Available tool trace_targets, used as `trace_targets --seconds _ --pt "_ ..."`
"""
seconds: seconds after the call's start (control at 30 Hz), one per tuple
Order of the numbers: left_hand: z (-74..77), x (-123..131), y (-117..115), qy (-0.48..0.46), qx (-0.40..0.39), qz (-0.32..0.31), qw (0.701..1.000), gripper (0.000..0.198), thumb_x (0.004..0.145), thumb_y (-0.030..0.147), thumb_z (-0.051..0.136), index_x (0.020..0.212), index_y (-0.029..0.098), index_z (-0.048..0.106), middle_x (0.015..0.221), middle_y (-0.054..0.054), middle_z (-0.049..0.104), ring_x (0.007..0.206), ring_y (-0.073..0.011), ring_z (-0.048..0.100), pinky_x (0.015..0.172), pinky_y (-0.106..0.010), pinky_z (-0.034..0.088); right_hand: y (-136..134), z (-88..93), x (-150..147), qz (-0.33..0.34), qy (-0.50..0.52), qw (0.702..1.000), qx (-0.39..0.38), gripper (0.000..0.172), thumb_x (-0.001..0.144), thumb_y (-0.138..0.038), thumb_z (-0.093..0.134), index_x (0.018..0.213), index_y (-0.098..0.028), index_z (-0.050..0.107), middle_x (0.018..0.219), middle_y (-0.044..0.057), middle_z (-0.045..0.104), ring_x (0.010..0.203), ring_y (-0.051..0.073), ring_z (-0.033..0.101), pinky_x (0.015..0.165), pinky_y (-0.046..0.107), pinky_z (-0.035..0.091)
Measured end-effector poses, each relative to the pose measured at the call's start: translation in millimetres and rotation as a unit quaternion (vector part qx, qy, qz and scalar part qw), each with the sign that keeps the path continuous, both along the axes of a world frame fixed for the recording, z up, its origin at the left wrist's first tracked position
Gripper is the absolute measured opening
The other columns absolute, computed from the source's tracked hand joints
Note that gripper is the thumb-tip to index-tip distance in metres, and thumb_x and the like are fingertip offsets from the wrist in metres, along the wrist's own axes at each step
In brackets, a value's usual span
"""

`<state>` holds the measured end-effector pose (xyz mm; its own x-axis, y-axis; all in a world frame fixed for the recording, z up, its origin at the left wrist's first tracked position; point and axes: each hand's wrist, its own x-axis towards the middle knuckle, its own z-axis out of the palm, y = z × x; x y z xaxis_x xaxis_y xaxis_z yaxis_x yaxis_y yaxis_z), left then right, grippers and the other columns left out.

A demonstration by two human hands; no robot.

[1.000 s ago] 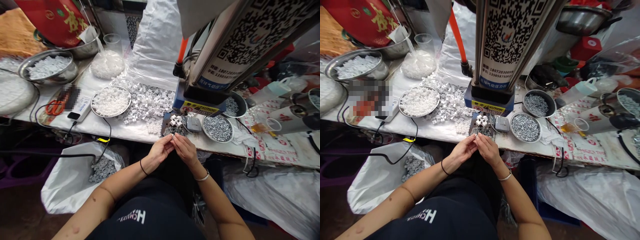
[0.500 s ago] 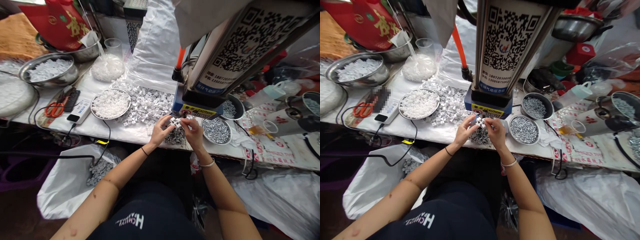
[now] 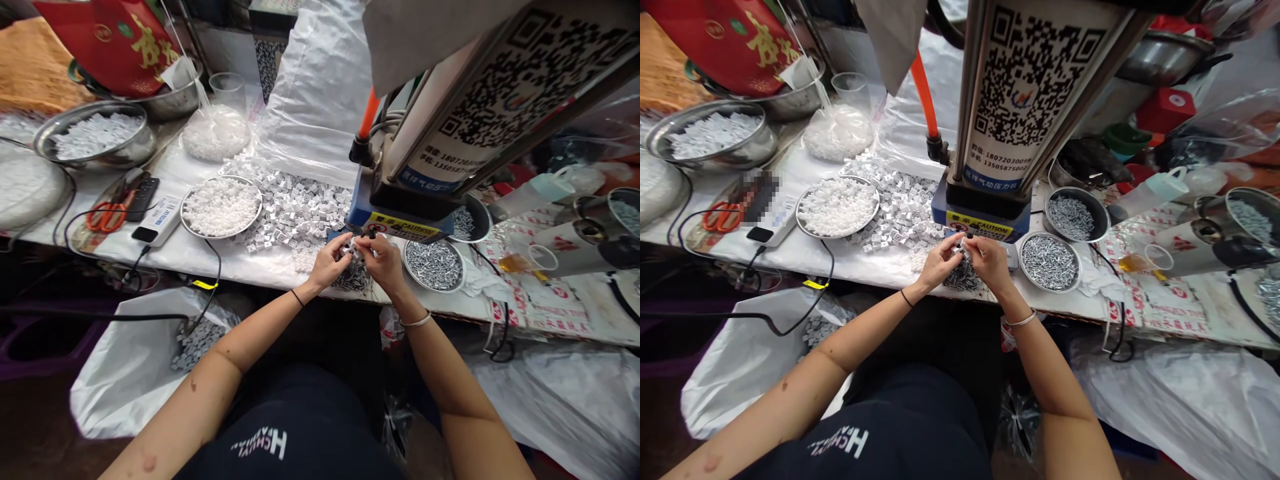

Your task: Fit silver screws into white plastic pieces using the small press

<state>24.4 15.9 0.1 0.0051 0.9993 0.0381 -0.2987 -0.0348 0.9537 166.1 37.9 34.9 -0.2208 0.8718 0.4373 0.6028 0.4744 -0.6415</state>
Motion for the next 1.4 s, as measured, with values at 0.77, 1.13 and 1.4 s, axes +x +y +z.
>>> trace_targets --seconds 0.77,1.13,1.4 --pt "-11.9 -10.5 25.6 0.075 0.083 -0.037 0.993 0.032 0.071 0.035 0.071 0.095 0.014 0.071 0.109 -0.012 0.067 0.104 -0.0218 0.061 0.094 -0.036 0.046 -11.7 -5.5 11.5 0.039 -0.157 0.984 0.077 0.042 0.083 -0.004 0.037 0.115 -0.019 0.060 0.116 0.010 0.064 0.108 0.020 0.058 0.091 0.036 0.049" --pt "-2.1 -10.2 24.4 0.087 0.040 -0.050 0.994 0.039 0.066 0.037 0.073 0.096 0.013 0.069 0.103 -0.011 0.067 0.093 -0.0197 0.061 0.085 -0.033 0.048 -37.6 -91.2 74.2 -0.055 -0.317 0.946 0.026 0.055 0.075 -0.001 0.038 0.129 -0.004 0.049 0.132 0.020 0.052 0.125 0.028 0.044 0.102 0.045 0.041" --pt "0.8 -3.3 28.7 0.129 0.069 -0.068 0.987 0.030 0.068 0.033 0.073 0.090 0.013 0.068 0.099 -0.008 0.063 0.094 -0.0183 0.058 0.085 -0.031 0.045 -32.7 -54.1 68.9 -0.149 -0.019 0.987 -0.063 0.031 0.085 -0.022 0.043 0.104 -0.021 0.068 0.105 0.007 0.070 0.097 0.021 0.064 0.089 0.040 0.050"
